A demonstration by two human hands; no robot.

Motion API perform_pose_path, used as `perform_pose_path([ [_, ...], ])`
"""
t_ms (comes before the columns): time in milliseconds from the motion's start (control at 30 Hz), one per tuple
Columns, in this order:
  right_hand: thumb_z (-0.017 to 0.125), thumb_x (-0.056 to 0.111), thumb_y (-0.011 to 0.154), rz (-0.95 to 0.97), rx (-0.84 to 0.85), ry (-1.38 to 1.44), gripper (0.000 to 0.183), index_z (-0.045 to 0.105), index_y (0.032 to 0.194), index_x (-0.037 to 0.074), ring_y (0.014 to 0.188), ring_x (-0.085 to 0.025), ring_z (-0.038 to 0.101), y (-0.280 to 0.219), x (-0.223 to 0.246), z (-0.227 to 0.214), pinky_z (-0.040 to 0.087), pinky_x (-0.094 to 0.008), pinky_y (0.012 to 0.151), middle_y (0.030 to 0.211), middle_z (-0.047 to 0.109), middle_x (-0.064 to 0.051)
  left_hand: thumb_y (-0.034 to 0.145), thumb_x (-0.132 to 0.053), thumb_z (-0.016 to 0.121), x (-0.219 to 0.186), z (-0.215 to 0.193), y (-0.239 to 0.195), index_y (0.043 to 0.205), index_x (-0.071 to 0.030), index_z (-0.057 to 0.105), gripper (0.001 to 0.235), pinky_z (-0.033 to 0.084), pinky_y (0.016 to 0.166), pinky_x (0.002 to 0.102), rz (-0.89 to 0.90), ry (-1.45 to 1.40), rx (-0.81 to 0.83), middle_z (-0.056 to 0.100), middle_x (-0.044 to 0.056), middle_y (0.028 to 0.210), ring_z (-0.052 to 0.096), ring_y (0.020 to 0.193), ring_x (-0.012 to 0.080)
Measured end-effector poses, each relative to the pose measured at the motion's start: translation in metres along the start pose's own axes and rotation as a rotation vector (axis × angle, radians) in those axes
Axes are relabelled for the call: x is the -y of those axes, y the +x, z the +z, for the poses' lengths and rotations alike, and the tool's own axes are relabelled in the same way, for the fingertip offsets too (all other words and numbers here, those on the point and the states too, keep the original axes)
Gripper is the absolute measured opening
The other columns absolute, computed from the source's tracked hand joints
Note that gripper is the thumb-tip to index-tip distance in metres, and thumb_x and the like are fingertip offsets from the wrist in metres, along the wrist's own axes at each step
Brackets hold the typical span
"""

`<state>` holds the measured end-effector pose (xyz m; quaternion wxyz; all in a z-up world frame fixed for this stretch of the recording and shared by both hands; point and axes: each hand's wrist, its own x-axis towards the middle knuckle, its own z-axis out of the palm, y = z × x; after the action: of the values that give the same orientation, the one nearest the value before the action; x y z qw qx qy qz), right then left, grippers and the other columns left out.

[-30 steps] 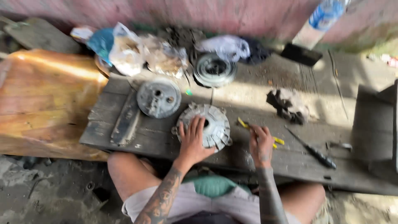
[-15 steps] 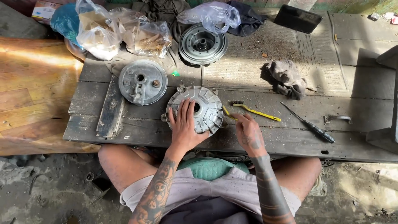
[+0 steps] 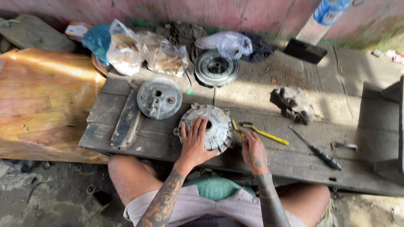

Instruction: The person sits cross-legged on the floor and cleans a circular metal mechanical part on a wooden table using a yellow toothbrush. They scrub the grooves and surface of the part while holding it steady with their left hand.

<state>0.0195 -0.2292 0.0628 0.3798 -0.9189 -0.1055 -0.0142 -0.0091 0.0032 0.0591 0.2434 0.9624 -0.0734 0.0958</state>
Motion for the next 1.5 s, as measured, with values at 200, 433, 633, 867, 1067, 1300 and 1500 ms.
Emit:
perform_pose_path([
  [200, 0.051, 0.013, 0.102, 0.083, 0.086, 0.042, 0.035, 0.069, 0.131, 0.016, 0.092, -0.037, 0.073, -0.004, 0.001, -0.002, 0.062, -0.042, 0.075, 0.101, 0.069, -0.015, 0.070, -0.050, 0.085, 0.023, -0.011, 0.007, 0.164, -0.011, 0.020, 0.121, -0.008, 0.122, 0.065, 0.025, -0.071, 0.241, 0.019, 0.017, 0.170, 0.012, 0.158, 0.0341],
  [433, 0.054, 0.012, 0.098, 0.181, 0.128, 0.213, 0.041, 0.062, 0.138, 0.012, 0.083, -0.021, 0.070, -0.006, -0.025, -0.007, 0.056, -0.031, 0.070, 0.121, 0.076, -0.012, 0.082, -0.069, 0.066, 0.014, -0.024, 0.015, 0.165, -0.015, 0.007, 0.115, -0.017, 0.121, 0.060, 0.003, -0.094, 0.346, 0.002, 0.008, 0.174, -0.001, 0.160, 0.0253],
  [633, 0.055, 0.011, 0.097, 0.195, -0.055, 0.391, 0.043, 0.047, 0.138, 0.003, 0.070, -0.021, 0.066, -0.004, -0.031, -0.038, 0.056, -0.031, 0.061, 0.105, 0.076, -0.020, 0.093, -0.078, 0.040, 0.016, 0.030, 0.016, 0.158, -0.012, 0.032, 0.093, -0.004, 0.122, 0.062, -0.067, 0.023, -0.025, 0.034, 0.008, 0.165, 0.027, 0.153, 0.0246],
  [867, 0.064, 0.010, 0.095, 0.262, -0.284, 0.667, 0.030, 0.039, 0.110, 0.004, 0.068, -0.028, 0.066, -0.013, -0.064, -0.002, 0.057, -0.037, 0.062, 0.095, 0.073, -0.025, 0.100, -0.081, 0.028, 0.024, 0.051, 0.013, 0.159, -0.010, 0.030, 0.093, -0.002, 0.123, 0.060, 0.004, 0.216, -0.141, 0.034, 0.009, 0.165, 0.028, 0.152, 0.0238],
  [1067, 0.069, 0.010, 0.090, 0.240, -0.354, 0.678, 0.037, 0.041, 0.112, 0.001, 0.059, -0.026, 0.062, -0.013, -0.067, 0.006, 0.052, -0.036, 0.054, 0.086, 0.071, -0.024, 0.100, -0.077, 0.037, 0.025, 0.047, 0.012, 0.159, -0.010, 0.030, 0.090, -0.002, 0.122, 0.063, 0.031, 0.201, -0.163, 0.034, 0.010, 0.164, 0.027, 0.152, 0.0257],
  [1300, 0.067, 0.012, 0.091, 0.157, -0.244, 0.661, 0.042, 0.035, 0.117, 0.004, 0.069, -0.024, 0.065, -0.014, -0.038, -0.032, 0.054, -0.035, 0.063, 0.094, 0.075, -0.023, 0.100, -0.081, 0.021, 0.021, 0.044, 0.013, 0.159, -0.010, 0.031, 0.093, -0.002, 0.123, 0.060, 0.020, 0.189, -0.153, 0.036, 0.010, 0.164, 0.029, 0.152, 0.0242],
  [1500, 0.062, 0.001, 0.095, 0.243, -0.270, 0.874, 0.038, 0.026, 0.104, 0.011, 0.068, -0.022, 0.049, -0.021, -0.065, 0.010, 0.041, -0.039, 0.061, 0.099, 0.062, -0.021, 0.096, -0.069, 0.052, 0.014, 0.030, 0.010, 0.159, -0.011, 0.032, 0.088, 0.003, 0.122, 0.064, -0.029, 0.094, -0.073, 0.034, 0.007, 0.165, 0.027, 0.153, 0.0261],
])
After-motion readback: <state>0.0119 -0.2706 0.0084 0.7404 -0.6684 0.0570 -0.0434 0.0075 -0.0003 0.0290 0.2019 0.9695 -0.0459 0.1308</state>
